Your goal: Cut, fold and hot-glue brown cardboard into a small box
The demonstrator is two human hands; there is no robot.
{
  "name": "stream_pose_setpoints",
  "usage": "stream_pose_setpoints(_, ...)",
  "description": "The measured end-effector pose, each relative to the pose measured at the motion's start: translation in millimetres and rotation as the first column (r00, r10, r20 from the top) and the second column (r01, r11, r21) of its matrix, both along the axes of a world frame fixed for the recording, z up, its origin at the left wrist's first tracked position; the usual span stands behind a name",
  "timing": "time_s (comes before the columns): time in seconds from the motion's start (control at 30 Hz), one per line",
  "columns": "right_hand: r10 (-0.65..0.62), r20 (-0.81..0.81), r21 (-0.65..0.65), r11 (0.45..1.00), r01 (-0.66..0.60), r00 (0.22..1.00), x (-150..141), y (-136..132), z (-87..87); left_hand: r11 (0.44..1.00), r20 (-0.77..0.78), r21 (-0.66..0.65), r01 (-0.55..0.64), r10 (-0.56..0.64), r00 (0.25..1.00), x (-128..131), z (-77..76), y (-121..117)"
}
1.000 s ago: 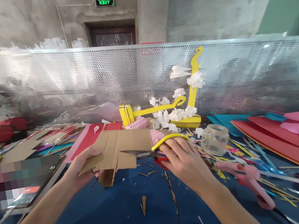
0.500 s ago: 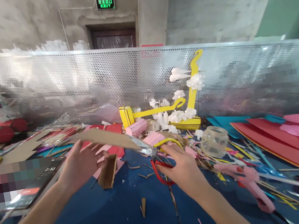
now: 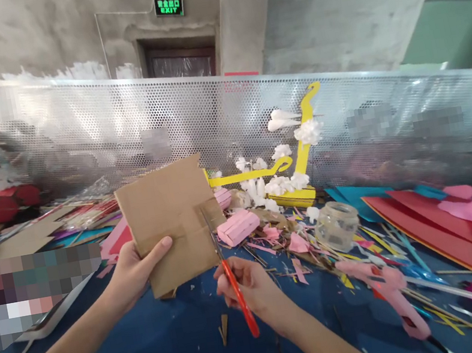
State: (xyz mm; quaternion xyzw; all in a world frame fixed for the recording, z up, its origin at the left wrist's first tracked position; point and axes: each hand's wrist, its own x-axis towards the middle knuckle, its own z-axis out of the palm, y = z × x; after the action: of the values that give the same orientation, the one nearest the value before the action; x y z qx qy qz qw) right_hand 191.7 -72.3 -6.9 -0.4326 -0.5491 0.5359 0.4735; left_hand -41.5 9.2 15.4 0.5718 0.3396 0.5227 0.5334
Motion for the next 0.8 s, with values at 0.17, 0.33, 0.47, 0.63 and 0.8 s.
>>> stream_pose_setpoints(0.17, 0.035, 0.044, 0.015, 0.999, -0.035, 0.998, 0, -11, -1.8, 0.997, 0.008, -0.076, -0.007, 0.008, 1.0, -5, 6.4, 0)
stream_pose_setpoints(0.33, 0.069, 0.085, 0.078, 0.994, -0.075, 0.994, 3, -14, -6.0, 0.987, 0.046, -0.133, 0.091, -0.085, 0.995, -3, 7.1, -1)
stream_pose_setpoints(0.47, 0.056, 0.081, 0.092, 0.994, -0.063, 0.995, 3, -14, -7.9, 0.983, 0.051, -0.12, 0.137, -0.132, 0.99, 1, 4.6, -4)
stream_pose_setpoints(0.63, 0.118, -0.005, 0.063, 0.991, -0.117, 0.993, 0, -12, -1.5, 0.984, 0.057, -0.153, 0.09, -0.082, 0.995, 1, 9.1, -6)
stream_pose_setpoints(0.8, 0.105, 0.0, 0.044, 0.993, -0.105, 0.994, -2, -6, -1.4, 0.982, 0.06, -0.169, 0.082, -0.072, 0.996, 1, 12.8, -8)
